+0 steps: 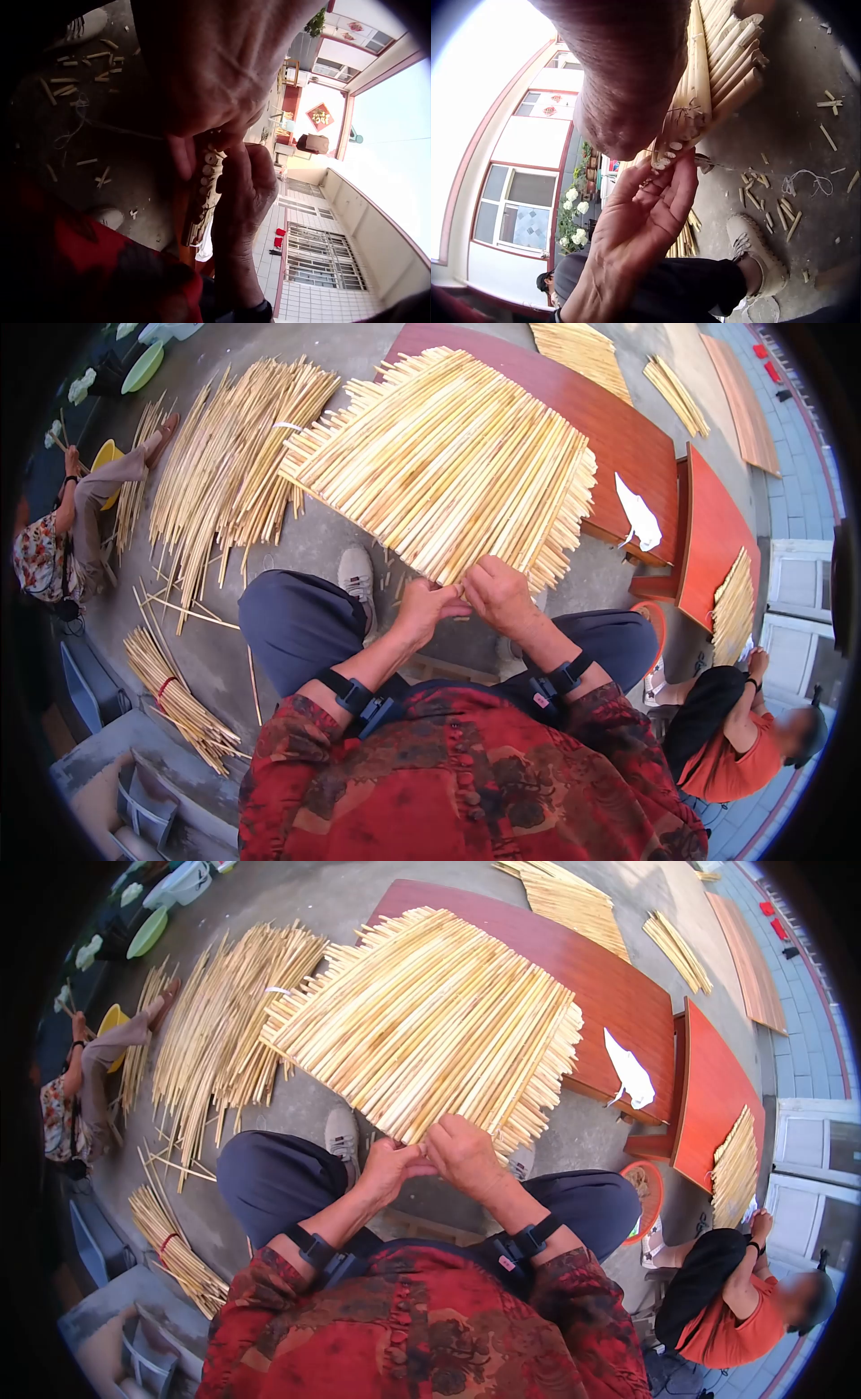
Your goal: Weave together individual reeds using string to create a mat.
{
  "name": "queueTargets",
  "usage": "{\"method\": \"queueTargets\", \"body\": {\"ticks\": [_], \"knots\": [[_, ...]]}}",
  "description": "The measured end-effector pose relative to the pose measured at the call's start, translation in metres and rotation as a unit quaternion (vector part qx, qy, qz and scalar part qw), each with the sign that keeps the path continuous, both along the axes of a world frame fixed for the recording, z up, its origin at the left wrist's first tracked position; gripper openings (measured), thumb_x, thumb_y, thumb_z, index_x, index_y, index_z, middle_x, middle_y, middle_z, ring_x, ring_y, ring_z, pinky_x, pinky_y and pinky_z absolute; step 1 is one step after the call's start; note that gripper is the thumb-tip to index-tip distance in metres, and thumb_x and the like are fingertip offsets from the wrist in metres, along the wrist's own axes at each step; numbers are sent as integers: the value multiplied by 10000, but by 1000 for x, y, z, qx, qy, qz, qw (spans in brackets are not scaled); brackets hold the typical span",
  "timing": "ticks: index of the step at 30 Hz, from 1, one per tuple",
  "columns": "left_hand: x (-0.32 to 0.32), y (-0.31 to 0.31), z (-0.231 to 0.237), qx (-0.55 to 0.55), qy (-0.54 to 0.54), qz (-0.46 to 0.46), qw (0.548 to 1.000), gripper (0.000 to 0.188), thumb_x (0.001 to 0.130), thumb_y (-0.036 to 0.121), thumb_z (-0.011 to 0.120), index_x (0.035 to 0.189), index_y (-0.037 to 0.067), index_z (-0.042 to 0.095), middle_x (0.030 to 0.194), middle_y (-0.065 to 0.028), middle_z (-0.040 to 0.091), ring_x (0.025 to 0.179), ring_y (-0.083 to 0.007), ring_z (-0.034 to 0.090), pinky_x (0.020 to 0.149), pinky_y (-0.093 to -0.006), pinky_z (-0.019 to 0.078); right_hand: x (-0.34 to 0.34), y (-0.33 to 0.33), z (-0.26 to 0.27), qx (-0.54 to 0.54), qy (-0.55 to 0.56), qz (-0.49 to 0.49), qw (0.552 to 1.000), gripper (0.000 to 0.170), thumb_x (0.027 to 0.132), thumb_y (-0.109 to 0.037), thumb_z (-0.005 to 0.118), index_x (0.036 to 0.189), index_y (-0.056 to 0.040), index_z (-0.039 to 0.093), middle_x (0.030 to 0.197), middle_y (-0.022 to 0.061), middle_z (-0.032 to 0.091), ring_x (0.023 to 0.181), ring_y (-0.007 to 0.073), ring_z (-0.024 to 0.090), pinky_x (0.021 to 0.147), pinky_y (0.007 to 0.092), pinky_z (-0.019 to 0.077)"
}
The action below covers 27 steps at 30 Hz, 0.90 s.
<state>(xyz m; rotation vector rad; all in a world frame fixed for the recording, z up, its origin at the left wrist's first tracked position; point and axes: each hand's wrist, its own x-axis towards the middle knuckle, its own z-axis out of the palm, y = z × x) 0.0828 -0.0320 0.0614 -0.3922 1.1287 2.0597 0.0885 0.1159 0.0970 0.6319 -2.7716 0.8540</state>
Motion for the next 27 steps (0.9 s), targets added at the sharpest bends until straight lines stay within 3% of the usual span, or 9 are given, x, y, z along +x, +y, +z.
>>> {"method": "queueTargets", "body": {"ticks": [6, 8, 9, 14, 17, 18, 20, 21, 27], "knots": [[0, 1, -3, -24, -20, -16, 999, 268, 812, 38, 521, 1040, -101, 498, 941, -173, 587, 802, -247, 622, 657, -337, 543, -20, -12, 11, -45, 39, 6, 998, 110, 710, -36, 582, 677, -27, 478, 628, 102, 406, 587, 267, 482, 495, 336, 393], [12, 2, -12, -10, -48, 13, 999, 291, 799, 30, 532, 1042, -123, 491, 899, -180, 590, 735, -246, 629, 605, -306, 553, -48, -3, 84, -251, 65, -104, 960, 85, 833, -67, 525, 770, -11, 529, 718, 98, 549, 656, 207, 557, 579, 267, 435], [2, 4, 5, 10, 9, 50, 999, 314, 802, 31, 520, 1062, -137, 467, 895, -188, 585, 747, -255, 625, 621, -317, 555, -46, 16, 76, -513, -53, -126, 847, 144, 889, -125, 469, 806, -20, 521, 773, 85, 587, 707, 174, 579, 680, 270, 472], [-3, 2, -17, 18, -28, 14, 999, 323, 808, 47, 517, 1067, -134, 446, 936, -201, 570, 783, -255, 616, 650, -331, 553, -36, 15, 88, -709, -261, -163, 635, 172, 911, -173, 441, 870, -20, 507, 732, 64, 573, 594, 113, 545, 610, 268, 494], [-2, 2, -18, 23, -20, 16, 999, 319, 809, 52, 522, 1040, -150, 437, 926, -207, 561, 778, -267, 613, 652, -339, 552, -34, 17, 105, -646, -366, -67, 666, 183, 900, -200, 477, 839, -33, 519, 636, 9, 500, 476, 53, 422, 457, 198, 402], [-3, 3, -20, 27, -10, 11, 1000, 319, 809, 52, 522, 1040, -150, 437, 926, -207, 561, 778, -267, 613, 652, -339, 552, -34, 31, 133, -469, -392, -125, 782, 193, 885, -231, 511, 796, -62, 538, 573, -45, 412, 443, 14, 307, 395, 159, 266], [-3, 3, -32, 17, -27, 25, 999, 312, 802, 53, 538, 1004, -161, 432, 909, -212, 550, 772, -286, 610, 650, -348, 552, -36, 45, 156, -426, -355, -158, 817, 177, 875, -227, 527, 774, -84, 559, 559, -75, 393, 440, -3, 293, 399, 144, 211], [-3, 5, -31, 22, -22, 21, 999, 312, 802, 53, 538, 1004, -161, 432, 909, -212, 550, 772, -286, 610, 650, -348, 552, -57, 108, 219, -310, -119, -248, 910, 147, 873, -204, 526, 793, -89, 571, 566, -87, 391, 443, -11, 294, 392, 150, 211], [-9, 5, -38, 30, -37, -1, 999, 300, 789, 59, 567, 999, -123, 455, 897, -183, 563, 786, -291, 606, 682, -396, 539, -69, 122, 197, -255, 14, -342, 904, 118, 843, -163, 553, 777, -71, 586, 558, -87, 413, 466, -5, 318, 407, 175, 254]]}}
